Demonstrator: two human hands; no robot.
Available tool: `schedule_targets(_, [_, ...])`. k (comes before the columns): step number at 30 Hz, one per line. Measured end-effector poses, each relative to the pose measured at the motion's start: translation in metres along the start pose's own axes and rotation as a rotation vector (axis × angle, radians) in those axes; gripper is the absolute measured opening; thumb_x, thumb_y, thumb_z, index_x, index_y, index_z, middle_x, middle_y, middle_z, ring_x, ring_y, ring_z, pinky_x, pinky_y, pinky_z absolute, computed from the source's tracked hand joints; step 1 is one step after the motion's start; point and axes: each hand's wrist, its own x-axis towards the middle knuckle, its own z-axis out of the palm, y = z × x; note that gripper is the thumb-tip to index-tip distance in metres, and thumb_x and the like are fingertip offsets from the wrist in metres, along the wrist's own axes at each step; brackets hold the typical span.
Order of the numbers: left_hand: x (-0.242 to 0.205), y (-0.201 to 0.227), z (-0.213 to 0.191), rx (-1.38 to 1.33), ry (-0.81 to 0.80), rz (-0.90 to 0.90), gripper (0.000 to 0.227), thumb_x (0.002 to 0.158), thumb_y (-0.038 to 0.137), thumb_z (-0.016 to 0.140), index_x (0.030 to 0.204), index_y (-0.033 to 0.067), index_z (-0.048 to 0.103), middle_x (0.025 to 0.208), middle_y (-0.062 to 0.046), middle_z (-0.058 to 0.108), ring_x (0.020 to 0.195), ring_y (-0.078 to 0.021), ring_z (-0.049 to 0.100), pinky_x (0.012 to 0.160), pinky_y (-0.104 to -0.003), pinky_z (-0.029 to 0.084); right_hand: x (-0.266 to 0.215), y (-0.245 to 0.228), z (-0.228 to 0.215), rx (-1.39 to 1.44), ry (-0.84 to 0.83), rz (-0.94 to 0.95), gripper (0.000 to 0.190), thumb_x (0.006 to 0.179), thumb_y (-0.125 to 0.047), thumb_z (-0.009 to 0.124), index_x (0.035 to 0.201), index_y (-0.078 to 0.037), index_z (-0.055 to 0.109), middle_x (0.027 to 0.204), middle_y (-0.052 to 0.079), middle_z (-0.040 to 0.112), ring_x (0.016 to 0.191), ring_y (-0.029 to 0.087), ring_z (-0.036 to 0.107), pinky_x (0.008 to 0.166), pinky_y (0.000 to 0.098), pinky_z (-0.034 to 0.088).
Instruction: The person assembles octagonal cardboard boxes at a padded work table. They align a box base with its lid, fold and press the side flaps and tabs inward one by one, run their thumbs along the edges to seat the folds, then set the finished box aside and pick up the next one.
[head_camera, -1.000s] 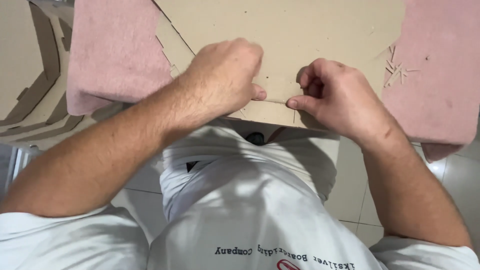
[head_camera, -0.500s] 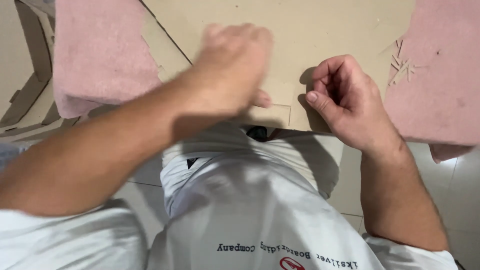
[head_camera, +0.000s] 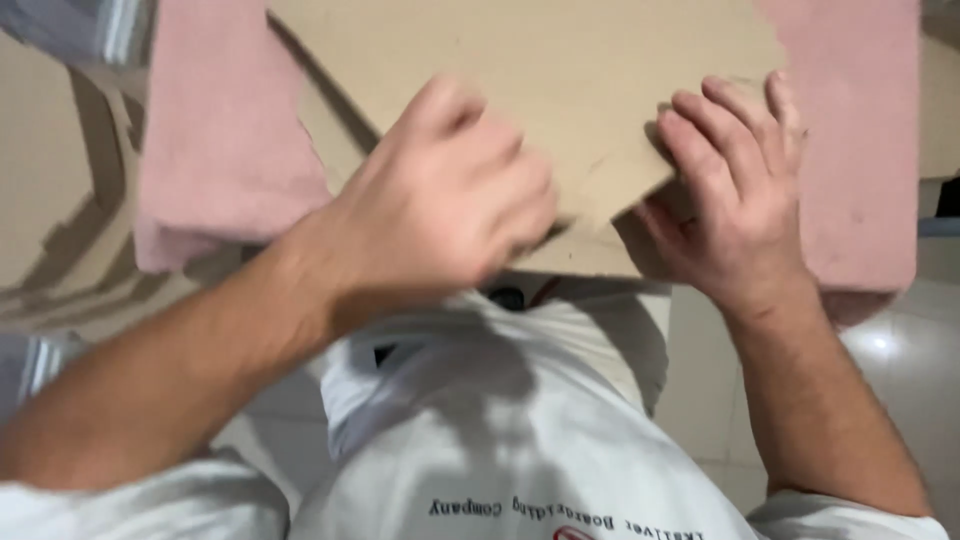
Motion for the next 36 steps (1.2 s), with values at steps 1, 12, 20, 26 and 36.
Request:
schedule_targets(1, [-0.002,0.002,-0.018,0.095,0.162,0.110,0.027,0.108,0.010,0.067,0.081,0.0101,0.065,0.075,-0.004,0.059,0.070,-0.0185,0.046,0.083,-0.037,0.040,0.006,0.004,0.002,-0.111,0.145,-0.098,0.025,0.103,0.005,0.055,0.121,0.014,0.070,0.120,0.036,0.073,0.116,0.056,0.069,0.117,0.0711,0.034])
schedule_targets(12, [-0.058,0.001,-0.014,-0.145,-0.429,-0.482,0.047,0.089,0.021,0.059,0.133,0.0075,0.061,0.132,-0.013,0.066,0.122,-0.0292,0.058,0.112,-0.052,0.038,0.039,-0.069,0.043,-0.185,-0.059,-0.162,0.008,0.104,-0.009,0.074,0.106,-0.002,0.072,0.103,0.013,0.070,0.088,0.028,0.064,0.082,0.0411,0.056])
schedule_targets(20, [-0.020,-0.005,0.070,0.082,-0.577,-0.490,0.015,0.087,0.005,0.062,0.086,0.0144,0.074,0.085,-0.007,0.071,0.082,-0.0269,0.068,0.067,-0.041,0.059,0.055,-0.052,0.049,0.212,-0.226,0.128,0.006,0.098,0.002,0.073,0.093,0.003,0.070,0.088,0.019,0.070,0.076,0.033,0.065,0.070,0.0421,0.055])
schedule_targets(26, [-0.004,-0.048,0.032,-0.151,-0.998,-0.954,0.040,0.087,0.049,0.082,0.094,0.0098,0.079,0.091,-0.015,0.076,0.084,-0.0388,0.073,0.072,-0.052,0.058,0.062,-0.008,0.032,0.098,-0.810,0.684,0.057,0.081,-0.044,0.084,0.125,-0.009,0.072,0.118,0.015,0.073,0.109,0.035,0.066,0.097,0.0462,0.049])
schedule_targets(36, [0.060,-0.040,0.084,-0.118,-0.904,-0.796,0.091,0.062,0.071,0.094,0.121,0.0099,0.061,0.109,-0.006,0.069,0.108,-0.0265,0.060,0.106,-0.049,0.033,0.036,0.028,0.019,0.322,-0.644,0.867,0.035,0.082,-0.019,0.087,0.111,-0.014,0.068,0.099,0.002,0.069,0.088,0.017,0.063,0.084,0.0318,0.049])
